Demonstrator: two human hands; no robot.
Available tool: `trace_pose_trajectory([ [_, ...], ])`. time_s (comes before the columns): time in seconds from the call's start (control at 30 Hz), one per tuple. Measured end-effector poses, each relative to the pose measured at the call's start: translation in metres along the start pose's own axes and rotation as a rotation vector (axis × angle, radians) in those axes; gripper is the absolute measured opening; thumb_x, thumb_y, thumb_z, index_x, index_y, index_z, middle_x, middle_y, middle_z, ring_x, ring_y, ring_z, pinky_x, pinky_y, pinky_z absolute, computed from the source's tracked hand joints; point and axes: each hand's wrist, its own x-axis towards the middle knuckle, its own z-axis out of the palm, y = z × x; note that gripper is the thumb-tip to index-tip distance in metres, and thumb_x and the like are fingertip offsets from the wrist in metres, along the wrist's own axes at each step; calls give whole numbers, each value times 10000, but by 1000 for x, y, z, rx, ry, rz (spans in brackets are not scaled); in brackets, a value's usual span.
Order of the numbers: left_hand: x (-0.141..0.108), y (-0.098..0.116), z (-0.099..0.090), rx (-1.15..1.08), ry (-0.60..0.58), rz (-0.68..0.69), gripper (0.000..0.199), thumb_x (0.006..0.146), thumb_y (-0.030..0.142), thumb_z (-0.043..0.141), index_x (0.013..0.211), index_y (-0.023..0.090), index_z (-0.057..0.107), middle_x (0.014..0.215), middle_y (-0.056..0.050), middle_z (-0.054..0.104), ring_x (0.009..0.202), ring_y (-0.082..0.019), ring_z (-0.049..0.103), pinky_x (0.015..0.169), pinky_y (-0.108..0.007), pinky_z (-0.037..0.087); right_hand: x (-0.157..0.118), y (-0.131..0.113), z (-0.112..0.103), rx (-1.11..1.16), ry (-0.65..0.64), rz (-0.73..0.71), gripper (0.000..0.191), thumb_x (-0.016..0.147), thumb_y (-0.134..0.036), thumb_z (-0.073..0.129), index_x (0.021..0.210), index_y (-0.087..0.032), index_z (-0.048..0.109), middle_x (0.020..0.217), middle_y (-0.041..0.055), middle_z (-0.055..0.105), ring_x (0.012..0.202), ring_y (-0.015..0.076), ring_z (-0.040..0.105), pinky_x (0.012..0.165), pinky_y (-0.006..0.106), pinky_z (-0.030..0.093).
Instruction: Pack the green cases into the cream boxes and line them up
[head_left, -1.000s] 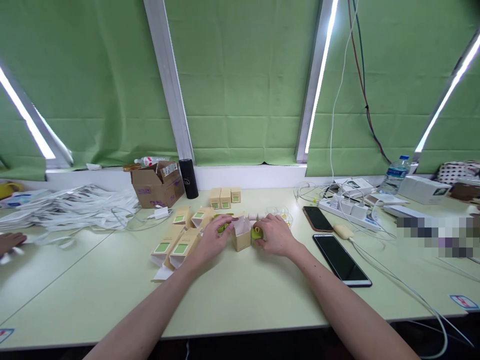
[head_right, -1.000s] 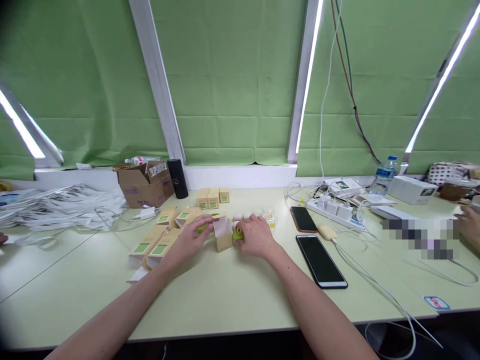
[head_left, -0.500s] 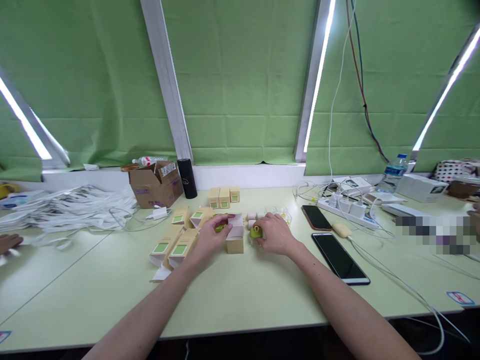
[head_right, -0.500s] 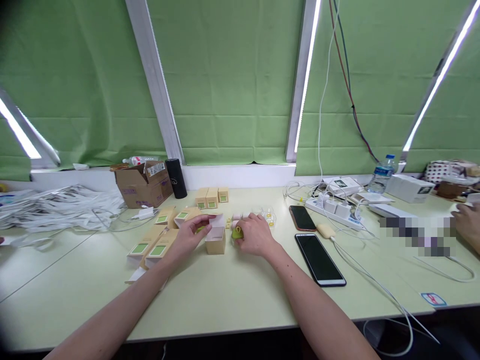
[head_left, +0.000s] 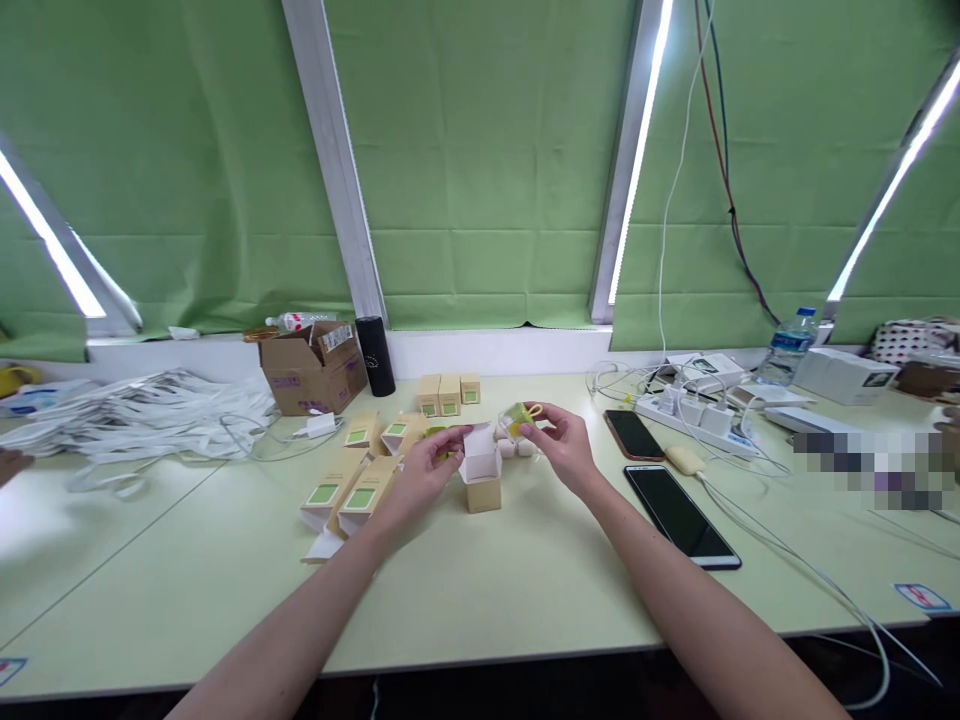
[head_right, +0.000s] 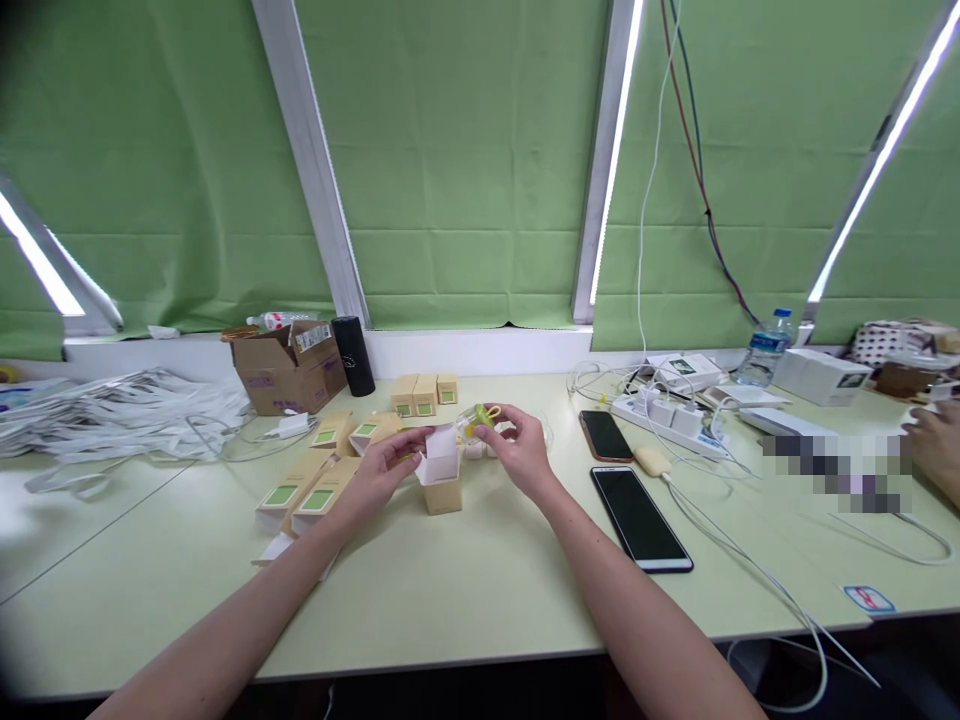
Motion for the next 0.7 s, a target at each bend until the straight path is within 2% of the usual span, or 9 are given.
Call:
trace_pose_trajectory([
  [0.13, -2, 4, 3, -58, -55, 0, 503, 875, 331, 719, 1346, 156, 700, 1376, -163, 705, 1231, -311, 669, 1068, -458, 532, -10, -5, 15, 150, -48, 38, 479, 793, -502, 817, 1164, -208, 747, 1066, 80, 770, 850, 220, 715, 601, 298, 559],
  [0.3, -2, 3, 4, -76, -60, -1, 516, 859, 296, 714, 1355, 154, 692, 1357, -161, 715, 1159, -296, 696, 1045, -455, 548, -20, -10, 27, 73, -119, 24, 418, 807, -447, 819, 1162, -237, 759, 1138, 85, 765, 953, 237, 725, 586, 269, 546],
  [0.4, -3, 4, 3, -58, -71, -2, 504, 865, 272, 699, 1357, 159, 692, 1350, -154, 718, 1135, -285, 695, 1013, -435, 557, -21, -12, 25, -16, -137, -10, 385, 827, -433, 808, 1163, -251, 764, 1125, 74, 771, 862, 202, 723, 613, 277, 552],
  [0.53, -3, 5, 3, -39, -79, 16, 509, 868, 236, 683, 1372, 168, 688, 1306, -143, 735, 1112, -270, 687, 1009, -424, 547, -17, -11, 19, -65, -116, -27, 389, 819, -436, 805, 1151, -238, 762, 1104, 71, 775, 715, 165, 682, 566, 278, 529],
  [0.7, -4, 2, 2, -47, -96, 7, 557, 863, 190, 645, 1419, 155, 654, 1269, -144, 738, 1111, -258, 684, 1003, -409, 537, -14, -9, 15, -144, -162, -21, 354, 810, -421, 795, 1110, -233, 771, 1056, 61, 785, 692, 162, 670, 581, 285, 527],
])
